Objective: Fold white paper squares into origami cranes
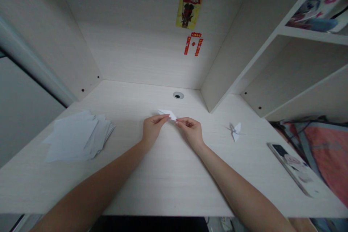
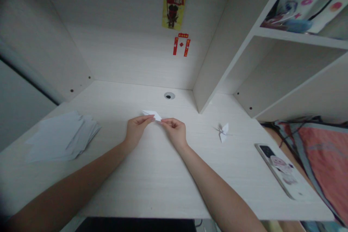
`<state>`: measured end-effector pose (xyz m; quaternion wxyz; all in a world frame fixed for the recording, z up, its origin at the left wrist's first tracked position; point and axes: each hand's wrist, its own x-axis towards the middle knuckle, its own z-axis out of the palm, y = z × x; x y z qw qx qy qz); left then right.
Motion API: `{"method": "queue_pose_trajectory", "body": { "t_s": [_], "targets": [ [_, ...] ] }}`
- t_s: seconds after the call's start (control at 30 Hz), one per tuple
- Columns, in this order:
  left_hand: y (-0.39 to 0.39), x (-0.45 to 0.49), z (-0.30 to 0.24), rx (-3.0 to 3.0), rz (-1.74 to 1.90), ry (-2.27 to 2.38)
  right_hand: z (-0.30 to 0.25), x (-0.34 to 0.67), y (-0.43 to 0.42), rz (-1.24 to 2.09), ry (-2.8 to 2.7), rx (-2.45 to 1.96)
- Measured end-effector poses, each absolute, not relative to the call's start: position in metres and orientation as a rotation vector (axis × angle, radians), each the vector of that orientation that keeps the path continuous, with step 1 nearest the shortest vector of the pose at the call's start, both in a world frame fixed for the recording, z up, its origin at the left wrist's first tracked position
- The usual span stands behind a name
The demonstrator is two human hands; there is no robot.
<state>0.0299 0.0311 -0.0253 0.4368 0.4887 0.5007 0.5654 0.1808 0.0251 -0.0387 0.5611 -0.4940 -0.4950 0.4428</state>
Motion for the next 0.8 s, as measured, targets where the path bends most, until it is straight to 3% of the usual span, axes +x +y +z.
{"method": "queue_pose_trajectory", "body": {
  "t_s": [0.43,0.8],
  "targets": [
    [0.0365,0.0247,-0.0264,1.211,1.488,1.273,-0.0442,0.1859,0.0323,0.811,-1.247,-1.067],
    [0.0292,0.0306,-0.0277,1.298,1.433,1.22,-0.0441,0.1809,0.0268,0.96,-1.301,-1.106]
  ]
}}
